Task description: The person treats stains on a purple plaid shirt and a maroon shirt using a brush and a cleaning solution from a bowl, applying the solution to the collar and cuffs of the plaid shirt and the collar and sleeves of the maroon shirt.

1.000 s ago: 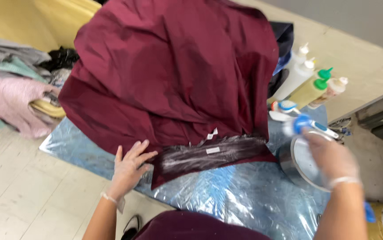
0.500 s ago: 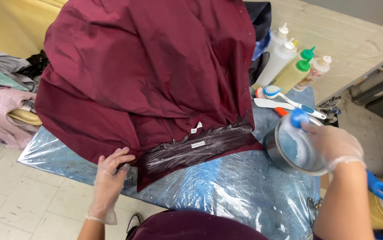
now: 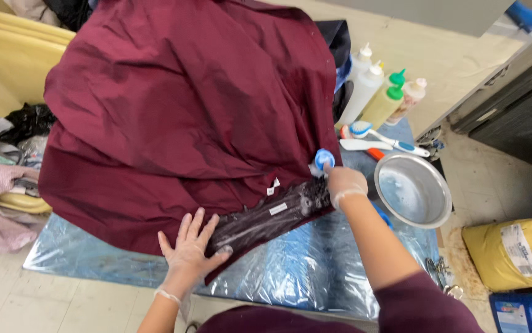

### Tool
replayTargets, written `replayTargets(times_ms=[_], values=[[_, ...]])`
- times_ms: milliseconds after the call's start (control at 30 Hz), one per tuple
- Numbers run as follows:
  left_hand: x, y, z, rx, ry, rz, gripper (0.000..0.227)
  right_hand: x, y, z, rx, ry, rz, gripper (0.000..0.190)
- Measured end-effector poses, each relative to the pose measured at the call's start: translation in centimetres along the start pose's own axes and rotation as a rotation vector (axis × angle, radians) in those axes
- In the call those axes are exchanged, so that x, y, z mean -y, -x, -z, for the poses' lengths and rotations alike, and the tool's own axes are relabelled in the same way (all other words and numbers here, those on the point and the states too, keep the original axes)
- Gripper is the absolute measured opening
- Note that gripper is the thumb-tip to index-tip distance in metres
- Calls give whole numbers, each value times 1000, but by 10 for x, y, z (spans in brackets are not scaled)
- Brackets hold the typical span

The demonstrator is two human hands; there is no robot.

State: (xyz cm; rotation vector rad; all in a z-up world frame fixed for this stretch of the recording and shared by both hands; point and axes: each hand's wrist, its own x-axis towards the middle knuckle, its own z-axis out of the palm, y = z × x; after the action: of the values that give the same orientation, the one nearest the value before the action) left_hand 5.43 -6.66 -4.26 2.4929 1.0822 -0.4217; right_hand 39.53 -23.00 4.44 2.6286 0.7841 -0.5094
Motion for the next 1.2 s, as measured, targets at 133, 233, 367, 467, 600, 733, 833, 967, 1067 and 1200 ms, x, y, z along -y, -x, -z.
replayTargets(times_ms=[133,233,367,467,600,733,833,967,1067,1200], values=[[-8,1,32,99,-76,-19,103,28,93,25,76,206,201,70],[-12,8,43,240,-102,7,107,42,95,2,215,167,162,86],[-13,13,48,262,-89,-17,106,45,8,-10,-9,-22,-6,70],[-12,16,47,237,-100,-35,108,47,16,30,47,-8,-37,80],[-12,14,51,244,-73,-43,108,34,64,24,-3,27,52,91],[-8,17,50,251,-72,-68,108,21,61,-18,140,31,-64,62],[-5,14,39,208,-47,-86,110,8,39,-8,59,65,-178,56],[-6,18,48,233,-49,-87,110,88,126,21,155,149,70,55],[2,5,22,100,1,-144,112,136,140,-63,87,-84,544,73],[1,14,42,194,-6,-114,111,114,139,33,234,2,231,75]])
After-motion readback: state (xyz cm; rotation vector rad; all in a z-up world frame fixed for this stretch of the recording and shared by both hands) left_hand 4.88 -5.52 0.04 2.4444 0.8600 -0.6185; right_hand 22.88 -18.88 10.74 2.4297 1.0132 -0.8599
